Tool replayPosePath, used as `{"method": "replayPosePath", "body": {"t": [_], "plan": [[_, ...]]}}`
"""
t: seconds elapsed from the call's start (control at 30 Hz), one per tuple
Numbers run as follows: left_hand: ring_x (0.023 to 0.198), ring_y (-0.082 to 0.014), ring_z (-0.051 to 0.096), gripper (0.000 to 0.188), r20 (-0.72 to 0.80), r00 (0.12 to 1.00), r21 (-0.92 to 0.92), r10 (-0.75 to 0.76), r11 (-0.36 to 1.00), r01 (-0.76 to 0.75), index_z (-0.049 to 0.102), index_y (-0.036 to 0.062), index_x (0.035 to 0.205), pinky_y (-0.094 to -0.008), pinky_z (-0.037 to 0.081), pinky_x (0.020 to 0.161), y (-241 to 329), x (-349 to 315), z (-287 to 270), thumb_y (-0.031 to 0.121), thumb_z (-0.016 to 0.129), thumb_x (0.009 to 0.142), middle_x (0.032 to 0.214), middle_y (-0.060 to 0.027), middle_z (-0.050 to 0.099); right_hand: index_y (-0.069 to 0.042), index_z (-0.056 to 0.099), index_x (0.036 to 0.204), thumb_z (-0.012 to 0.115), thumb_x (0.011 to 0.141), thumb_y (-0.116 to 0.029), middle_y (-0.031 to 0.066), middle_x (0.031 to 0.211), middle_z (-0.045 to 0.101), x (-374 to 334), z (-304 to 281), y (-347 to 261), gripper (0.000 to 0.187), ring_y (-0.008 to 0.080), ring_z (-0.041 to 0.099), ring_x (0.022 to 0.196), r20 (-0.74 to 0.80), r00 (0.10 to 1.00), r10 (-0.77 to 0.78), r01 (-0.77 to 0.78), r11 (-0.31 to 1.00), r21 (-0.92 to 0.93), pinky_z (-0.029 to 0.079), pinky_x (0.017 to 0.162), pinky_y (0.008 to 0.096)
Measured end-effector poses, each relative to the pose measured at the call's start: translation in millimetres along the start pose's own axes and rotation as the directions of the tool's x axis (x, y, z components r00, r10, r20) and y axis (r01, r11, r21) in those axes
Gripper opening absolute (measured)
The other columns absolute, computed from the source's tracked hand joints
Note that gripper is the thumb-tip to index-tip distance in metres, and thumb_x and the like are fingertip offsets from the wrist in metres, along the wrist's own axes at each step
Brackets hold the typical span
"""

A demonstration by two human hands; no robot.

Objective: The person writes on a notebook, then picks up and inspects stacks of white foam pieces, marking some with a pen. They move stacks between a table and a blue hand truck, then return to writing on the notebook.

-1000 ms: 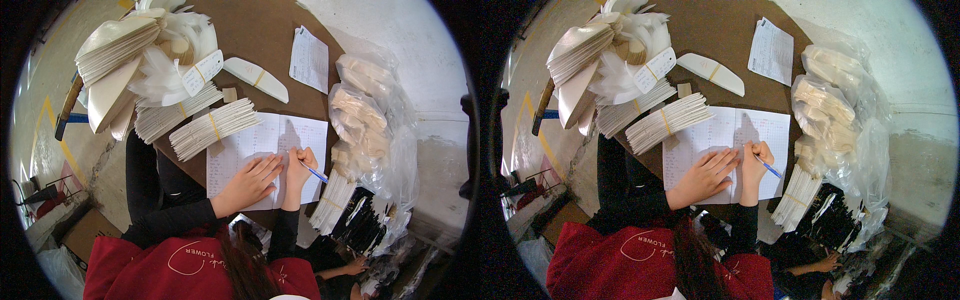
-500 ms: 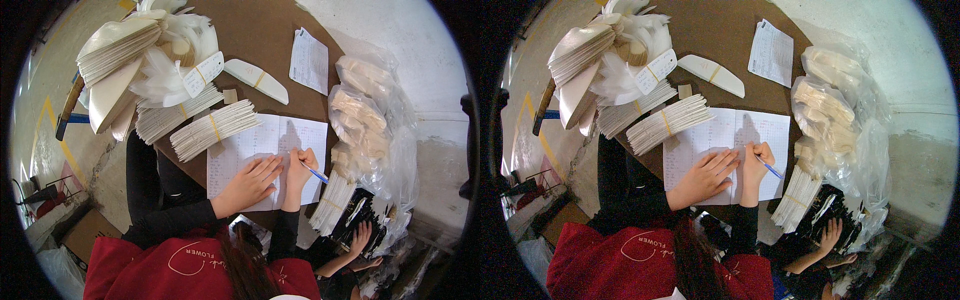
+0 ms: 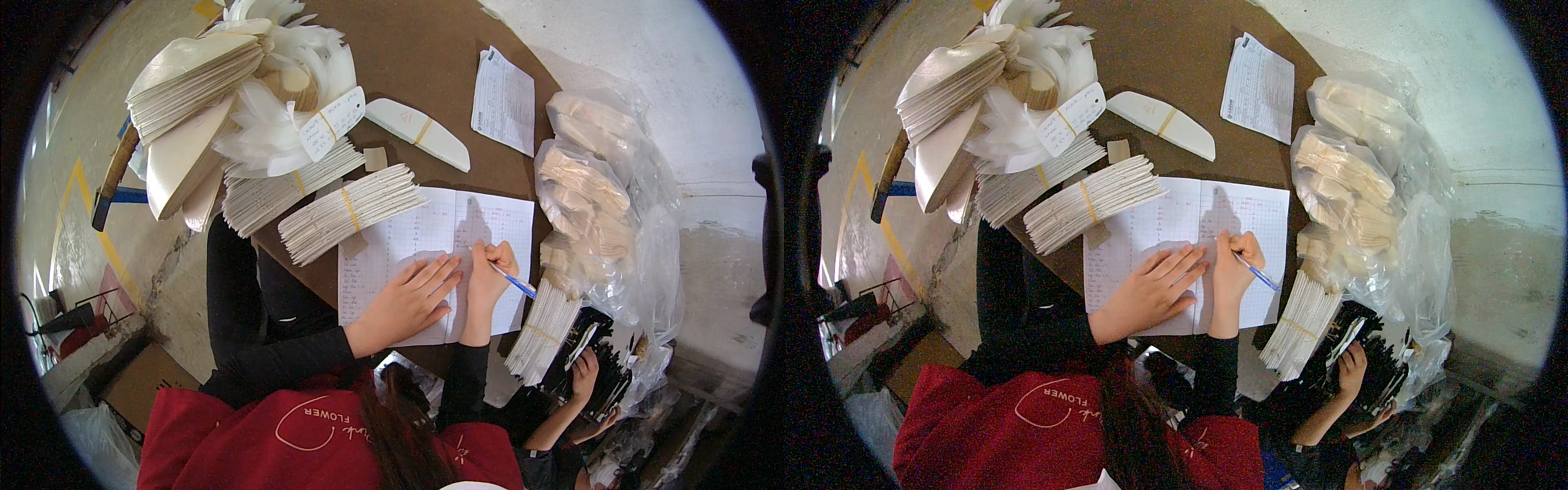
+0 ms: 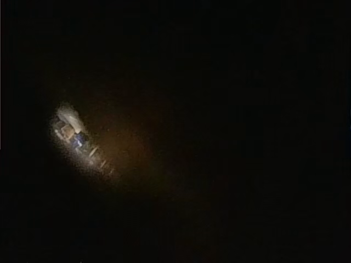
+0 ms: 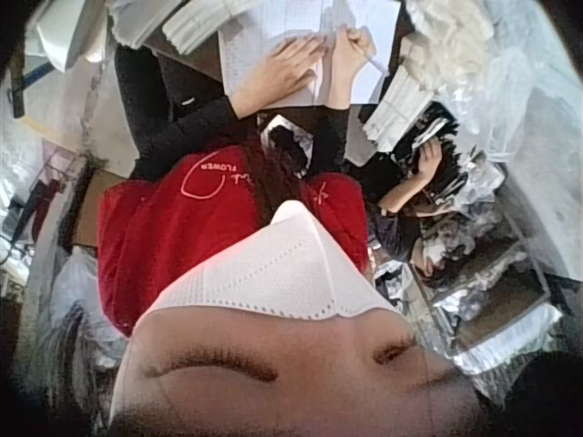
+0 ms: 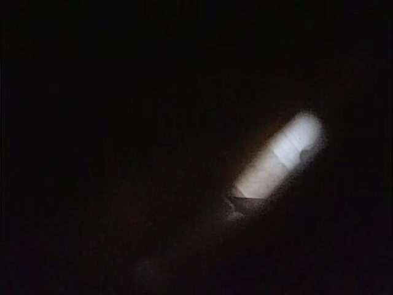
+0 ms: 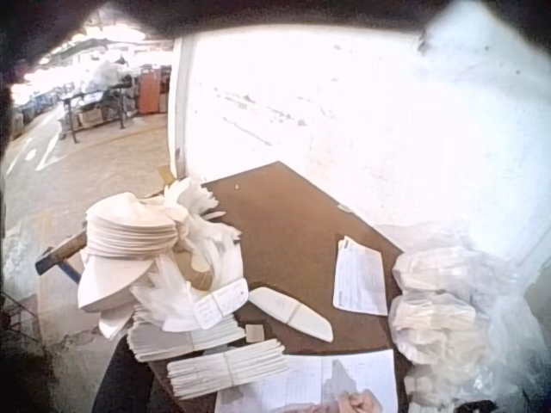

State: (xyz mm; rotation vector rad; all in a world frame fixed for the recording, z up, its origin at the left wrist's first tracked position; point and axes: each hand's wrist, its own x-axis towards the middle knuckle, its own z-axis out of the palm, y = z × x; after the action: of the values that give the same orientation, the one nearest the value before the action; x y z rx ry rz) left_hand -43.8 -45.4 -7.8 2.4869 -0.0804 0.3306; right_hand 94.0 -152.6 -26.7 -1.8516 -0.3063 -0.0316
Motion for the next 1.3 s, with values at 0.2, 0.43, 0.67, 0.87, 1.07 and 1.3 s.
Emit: {"method": "replayPosePath", "body": {"t": [0.2, 0.43, 0.67, 0.87, 1.07, 1.3], "plan": [[0.134, -0.025, 0.04, 0.054, -0.007, 1.0, -0.003, 0.0, 1.0, 0.0, 0.047, 0.0038, 0.133, -0.0389, 0.032, 0.107, 0, 1, 1, 0.031, 0.06, 0.088, 0.146, -0.0135, 0.04, -0.012, 0.027, 0.064, 0.061, 0.083, 0.01, -0.0037, 0.054, 0.033, 3, -1, 6, 0.045, 0.0035, 0.029, 0.049, 0.011, 0.991, -0.13, 0.131, 0.988, -0.086, 0.024, 0.045, 0.0225], [0.132, -0.031, 0.04, 0.052, 0.046, 0.998, -0.113, 0.051, 0.993, -0.045, 0.046, 0.0025, 0.133, -0.041, 0.032, 0.108, -3, 4, -9, 0.022, 0.061, 0.087, 0.14, -0.0175, 0.044, -0.011, 0.038, 0.069, 0.069, 0.085, -0.007, -0.0046, 0.058, 0.036, 8, -5, 8, 0.036, 0.0049, 0.033, 0.053, -0.11, 0.993, -0.04, 0.037, 0.999, -0.023, 0.028, 0.047, 0.0232], [0.131, -0.0355, 0.042, 0.041, -0.11, 0.979, -0.388, 0.171, 0.9, -0.201, 0.046, 0.0089, 0.135, -0.0467, 0.038, 0.105, -24, -32, -61, 0.015, 0.053, 0.095, 0.143, -0.0185, 0.042, 0.001, 0.06, 0.107, 0.054, 0.084, 0.007, 0.0119, 0.105, 0.059, 6, -4, -15, 0.024, 0.0247, 0.056, 0.098, 0.121, 0.964, -0.236, 0.26, 0.932, -0.253, 0.045, 0.087, 0.0328], [0.127, -0.0309, 0.047, 0.05, -0.383, 0.915, 0.082, 0.128, 0.991, -0.104, 0.054, 0.0127, 0.13, -0.0471, 0.038, 0.104, -64, -33, -207, 0.013, 0.069, 0.083, 0.136, -0.0123, 0.051, 0.0, 0.06, 0.11, 0.048, 0.083, 0.013, 0.0134, 0.115, 0.055, 12, -8, 8, 0.032, 0.0262, 0.055, 0.105, 0.141, 0.953, -0.266, 0.299, 0.893, -0.337, 0.044, 0.089, 0.0327], [0.134, -0.0331, 0.039, 0.051, -0.566, 0.809, 0.32, -0.16, 0.862, 0.394, 0.053, 0.0138, 0.131, -0.047, 0.033, 0.109, -136, -35, -292, 0.021, 0.07, 0.083, 0.143, -0.0119, 0.044, -0.001, 0.062, 0.109, 0.047, 0.083, 0.012, 0.0149, 0.119, 0.052, 9, -6, -3, 0.032, 0.0284, 0.052, 0.111, 0.112, 0.977, -0.184, 0.207, 0.943, -0.261, 0.043, 0.092, 0.0333], [0.109, -0.0293, 0.061, 0.041, -0.383, 0.856, 0.234, -0.349, 0.859, 0.455, 0.058, 0.0067, 0.123, -0.0395, 0.046, 0.095, -183, 39, -332, 0.036, 0.055, 0.095, 0.114, -0.0155, 0.065, 0.0, 0.061, 0.106, 0.047, 0.082, 0.013, 0.0151, 0.118, 0.051, 8, -6, -9, 0.031, 0.0297, 0.052, 0.112, 0.117, 0.979, -0.165, 0.189, 0.952, -0.242, 0.043, 0.092, 0.034]]}}
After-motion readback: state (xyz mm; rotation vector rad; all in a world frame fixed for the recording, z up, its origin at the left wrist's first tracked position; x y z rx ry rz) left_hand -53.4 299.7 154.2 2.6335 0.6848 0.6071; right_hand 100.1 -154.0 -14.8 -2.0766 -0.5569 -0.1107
